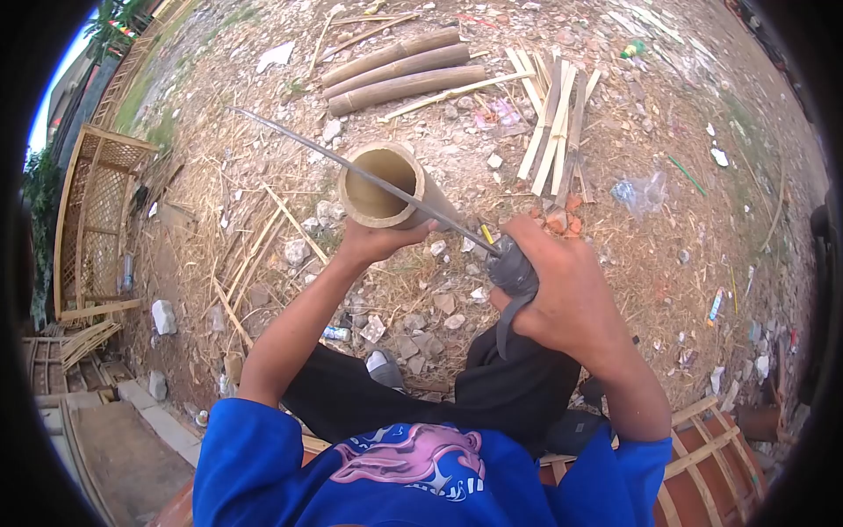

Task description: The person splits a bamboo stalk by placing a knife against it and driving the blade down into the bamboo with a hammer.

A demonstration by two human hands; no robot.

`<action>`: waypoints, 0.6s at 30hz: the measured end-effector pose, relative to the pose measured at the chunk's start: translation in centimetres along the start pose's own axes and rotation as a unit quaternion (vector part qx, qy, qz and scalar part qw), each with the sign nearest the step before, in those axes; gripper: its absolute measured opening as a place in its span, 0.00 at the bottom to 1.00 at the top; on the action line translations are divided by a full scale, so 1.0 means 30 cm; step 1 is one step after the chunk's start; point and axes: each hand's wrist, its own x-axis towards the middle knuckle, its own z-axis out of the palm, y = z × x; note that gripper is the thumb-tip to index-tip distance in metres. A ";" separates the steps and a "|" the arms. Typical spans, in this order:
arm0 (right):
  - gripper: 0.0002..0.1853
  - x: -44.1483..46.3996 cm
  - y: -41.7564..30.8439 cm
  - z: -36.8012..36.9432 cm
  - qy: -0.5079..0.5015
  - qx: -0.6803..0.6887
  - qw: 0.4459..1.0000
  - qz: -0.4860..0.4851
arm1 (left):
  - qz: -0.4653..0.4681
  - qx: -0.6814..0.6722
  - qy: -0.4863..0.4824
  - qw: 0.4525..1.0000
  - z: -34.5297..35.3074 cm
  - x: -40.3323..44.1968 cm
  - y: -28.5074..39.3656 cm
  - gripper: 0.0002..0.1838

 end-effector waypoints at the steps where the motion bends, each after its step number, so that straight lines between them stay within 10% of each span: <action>1: 0.19 -0.002 -0.002 -0.002 -0.007 0.003 1.000 0.005 | -0.005 -0.008 -0.004 1.000 -0.001 0.000 0.000 0.48; 18: 0.22 -0.039 0.037 0.001 0.035 0.003 0.999 -0.027 | 0.016 -0.020 -0.005 1.000 0.043 -0.009 -0.013 0.47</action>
